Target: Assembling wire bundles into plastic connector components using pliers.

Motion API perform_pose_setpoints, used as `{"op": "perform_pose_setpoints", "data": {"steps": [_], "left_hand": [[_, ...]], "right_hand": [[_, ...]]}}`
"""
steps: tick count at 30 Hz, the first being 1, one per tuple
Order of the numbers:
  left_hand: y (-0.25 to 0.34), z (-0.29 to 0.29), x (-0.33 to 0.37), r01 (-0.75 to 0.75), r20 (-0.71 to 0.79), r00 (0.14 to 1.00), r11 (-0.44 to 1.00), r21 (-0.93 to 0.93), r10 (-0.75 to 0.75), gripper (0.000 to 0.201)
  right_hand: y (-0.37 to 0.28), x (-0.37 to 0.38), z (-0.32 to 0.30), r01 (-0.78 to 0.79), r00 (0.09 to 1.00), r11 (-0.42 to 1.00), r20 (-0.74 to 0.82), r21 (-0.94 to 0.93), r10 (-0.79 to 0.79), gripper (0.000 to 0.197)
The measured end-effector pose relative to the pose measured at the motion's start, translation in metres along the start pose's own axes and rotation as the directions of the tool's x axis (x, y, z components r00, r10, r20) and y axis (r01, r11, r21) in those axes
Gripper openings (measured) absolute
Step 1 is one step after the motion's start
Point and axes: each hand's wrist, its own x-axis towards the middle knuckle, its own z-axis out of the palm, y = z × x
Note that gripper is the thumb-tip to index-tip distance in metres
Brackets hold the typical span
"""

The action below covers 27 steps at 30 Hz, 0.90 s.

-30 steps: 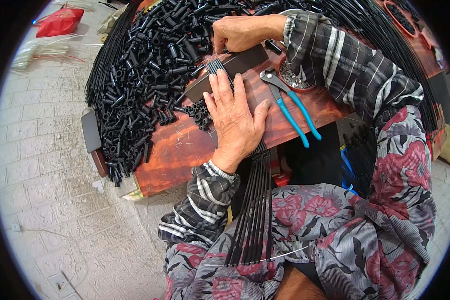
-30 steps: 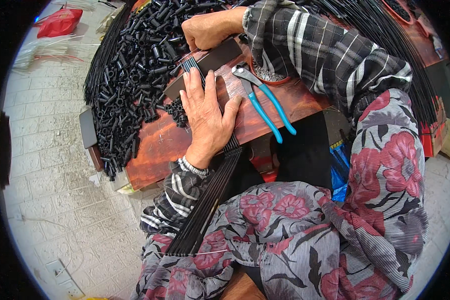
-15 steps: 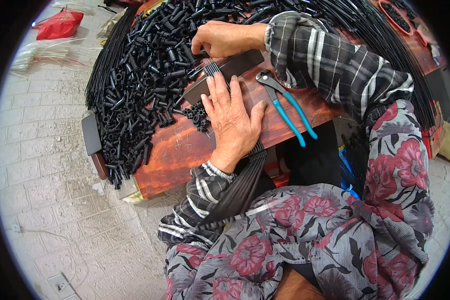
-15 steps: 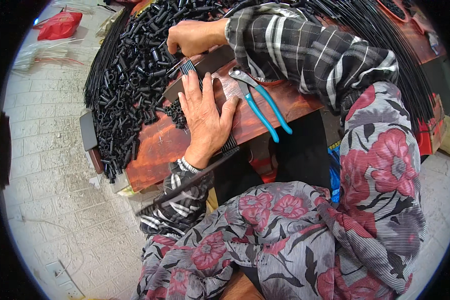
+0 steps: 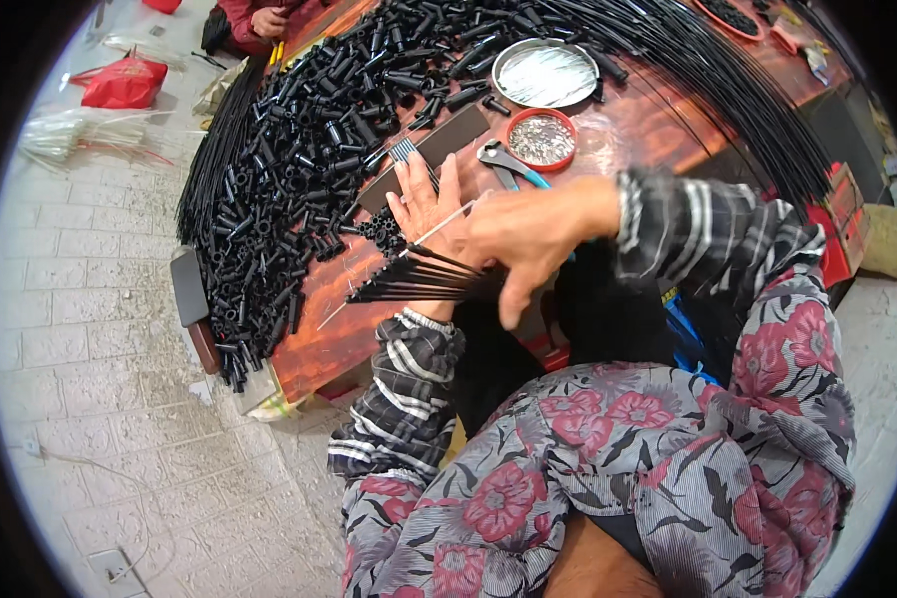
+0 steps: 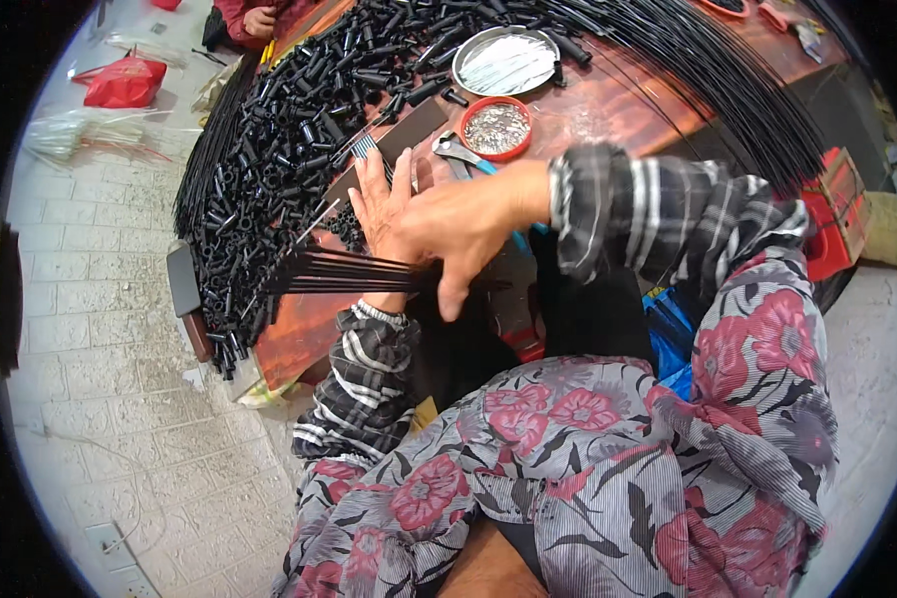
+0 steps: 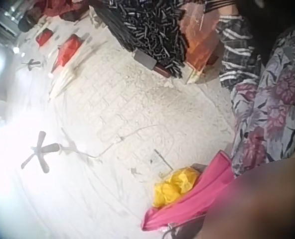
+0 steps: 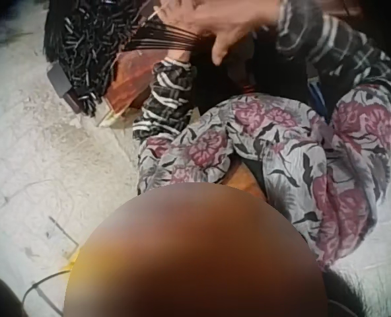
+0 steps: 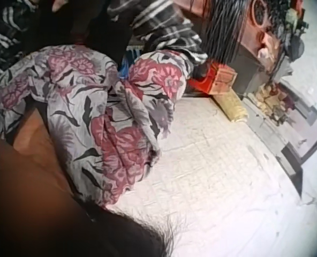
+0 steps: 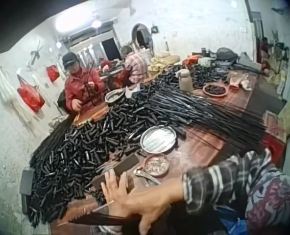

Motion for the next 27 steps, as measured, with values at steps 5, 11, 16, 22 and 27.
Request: {"op": "perform_pose_setpoints", "data": {"steps": [5,11,16,22,27], "left_hand": [[0.005,0.001,-0.001,0.003,0.011,1.0,0.999,-0.048,-0.002,0.06],[-0.026,0.019,0.004,-0.402,-0.262,0.899,0.897,-0.182,0.35,0.044],[-0.065,-0.002,0.046,-0.238,-0.121,0.925,0.301,-0.923,0.361,0.027],[0.021,-0.098,0.043,0.039,0.052,0.965,0.056,-0.998,0.258,0.03],[0.043,-0.098,-0.005,0.192,0.067,0.944,-0.372,-0.908,0.324,0.048]], "right_hand": [[-0.01,0.0,0.032,-0.012,0.952,0.987,-0.303,-0.162,-0.038,0.041],[-0.02,0.007,0.011,-0.101,0.829,0.823,-0.504,-0.559,-0.24,0.037],[-0.046,0.016,-0.054,-0.354,0.887,0.915,-0.239,0.196,0.394,0.03],[-0.051,0.002,-0.063,-0.355,0.871,0.933,-0.385,-0.063,0.306,0.027],[-0.031,-0.005,-0.037,-0.339,0.863,0.917,-0.458,-0.209,0.214,0.024]]}}
